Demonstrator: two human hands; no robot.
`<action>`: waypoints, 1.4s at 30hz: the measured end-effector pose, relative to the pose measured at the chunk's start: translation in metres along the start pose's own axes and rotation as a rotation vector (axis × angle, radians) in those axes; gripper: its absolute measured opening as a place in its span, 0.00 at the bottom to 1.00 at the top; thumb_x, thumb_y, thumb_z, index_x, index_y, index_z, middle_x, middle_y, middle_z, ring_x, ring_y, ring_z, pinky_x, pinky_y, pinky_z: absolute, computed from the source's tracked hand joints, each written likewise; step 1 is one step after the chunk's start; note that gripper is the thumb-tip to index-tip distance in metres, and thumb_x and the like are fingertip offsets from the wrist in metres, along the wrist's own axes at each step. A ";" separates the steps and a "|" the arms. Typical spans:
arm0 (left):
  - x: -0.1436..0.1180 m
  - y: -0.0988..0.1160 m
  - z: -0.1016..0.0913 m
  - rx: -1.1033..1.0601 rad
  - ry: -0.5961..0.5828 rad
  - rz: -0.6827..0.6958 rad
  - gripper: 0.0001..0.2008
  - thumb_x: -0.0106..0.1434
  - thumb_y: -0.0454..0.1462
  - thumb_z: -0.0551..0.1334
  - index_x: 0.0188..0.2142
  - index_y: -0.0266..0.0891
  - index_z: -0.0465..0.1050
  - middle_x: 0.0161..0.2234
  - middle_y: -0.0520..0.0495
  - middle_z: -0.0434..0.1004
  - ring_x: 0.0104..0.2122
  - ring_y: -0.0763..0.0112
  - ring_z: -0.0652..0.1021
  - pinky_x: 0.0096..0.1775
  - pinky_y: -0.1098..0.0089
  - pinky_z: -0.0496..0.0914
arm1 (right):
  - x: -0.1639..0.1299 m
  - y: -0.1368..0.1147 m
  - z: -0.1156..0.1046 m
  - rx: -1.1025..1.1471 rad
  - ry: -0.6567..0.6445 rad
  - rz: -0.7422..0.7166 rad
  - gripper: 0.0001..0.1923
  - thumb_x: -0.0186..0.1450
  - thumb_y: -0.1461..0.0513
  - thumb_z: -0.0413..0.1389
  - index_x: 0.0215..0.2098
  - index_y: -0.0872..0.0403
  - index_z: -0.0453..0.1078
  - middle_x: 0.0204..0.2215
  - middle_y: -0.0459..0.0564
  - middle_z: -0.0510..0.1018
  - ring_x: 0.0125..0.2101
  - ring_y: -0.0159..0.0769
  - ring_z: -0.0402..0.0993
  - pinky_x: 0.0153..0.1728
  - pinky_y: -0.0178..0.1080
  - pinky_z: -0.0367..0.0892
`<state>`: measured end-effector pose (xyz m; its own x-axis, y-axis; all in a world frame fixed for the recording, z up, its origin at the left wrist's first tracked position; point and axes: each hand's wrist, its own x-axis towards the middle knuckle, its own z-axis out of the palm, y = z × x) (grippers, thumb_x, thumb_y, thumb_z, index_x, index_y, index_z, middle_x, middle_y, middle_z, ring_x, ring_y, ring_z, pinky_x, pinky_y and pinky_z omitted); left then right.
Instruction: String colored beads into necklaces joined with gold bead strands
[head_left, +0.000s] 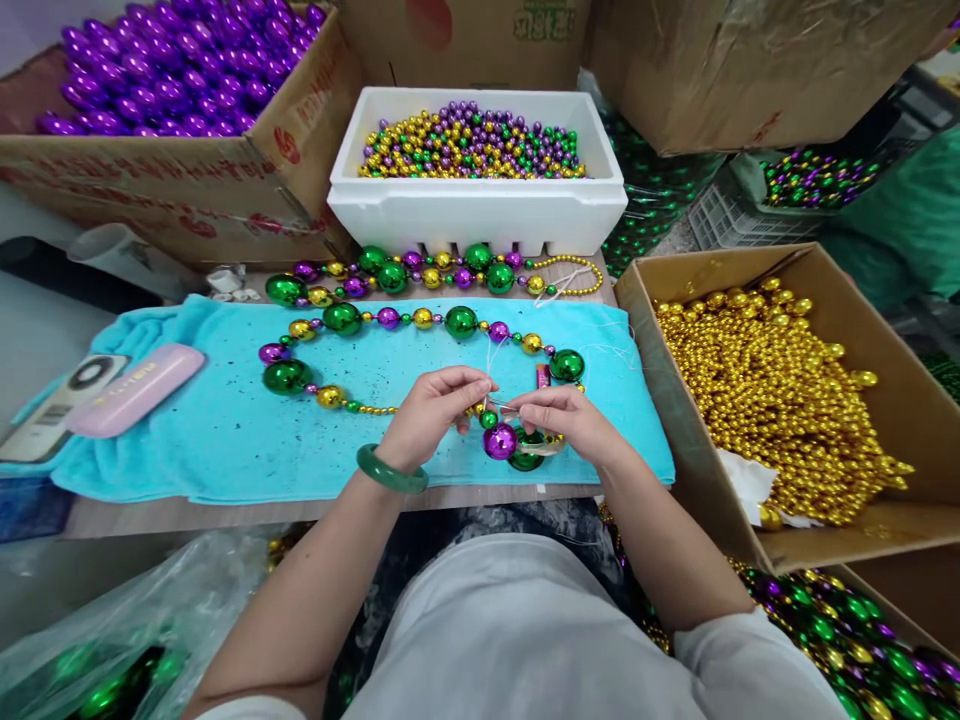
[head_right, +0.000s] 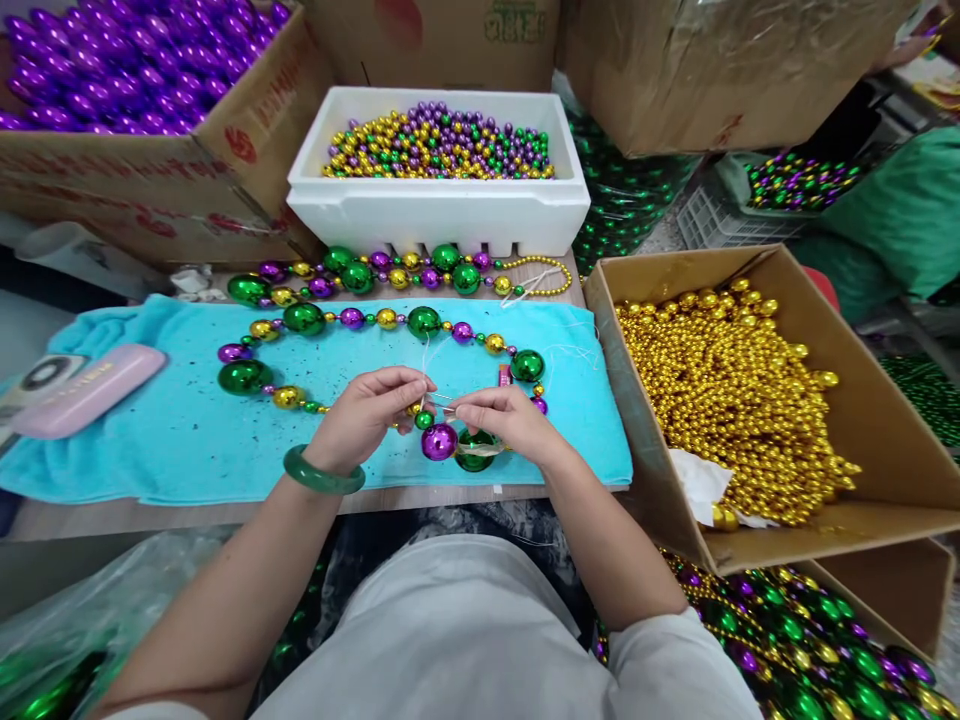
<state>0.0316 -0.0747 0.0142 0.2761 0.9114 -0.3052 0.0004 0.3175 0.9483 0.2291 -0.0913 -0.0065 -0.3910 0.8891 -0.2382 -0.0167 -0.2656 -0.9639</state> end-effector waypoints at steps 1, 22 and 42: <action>0.000 0.000 0.000 0.009 0.002 0.003 0.16 0.51 0.48 0.68 0.32 0.37 0.77 0.24 0.49 0.75 0.21 0.77 0.69 0.19 0.77 0.62 | 0.001 0.001 0.001 0.019 -0.002 -0.004 0.18 0.55 0.53 0.62 0.36 0.60 0.79 0.18 0.44 0.71 0.21 0.26 0.62 0.23 0.33 0.54; 0.001 -0.003 0.005 0.104 0.004 0.022 0.13 0.52 0.46 0.66 0.29 0.39 0.78 0.23 0.51 0.73 0.21 0.78 0.68 0.20 0.77 0.61 | 0.008 0.011 0.002 0.164 0.069 0.025 0.13 0.47 0.57 0.68 0.29 0.55 0.80 0.26 0.48 0.80 0.27 0.31 0.71 0.31 0.35 0.64; 0.000 -0.002 0.009 0.163 0.006 0.039 0.11 0.53 0.44 0.65 0.29 0.39 0.77 0.21 0.53 0.70 0.19 0.79 0.63 0.21 0.74 0.58 | 0.010 0.016 0.004 0.207 0.037 0.006 0.14 0.48 0.55 0.67 0.29 0.55 0.80 0.26 0.48 0.80 0.25 0.28 0.68 0.28 0.34 0.62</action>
<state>0.0406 -0.0779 0.0133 0.2728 0.9240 -0.2682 0.1460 0.2358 0.9608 0.2210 -0.0888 -0.0237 -0.3578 0.8992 -0.2519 -0.2048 -0.3388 -0.9183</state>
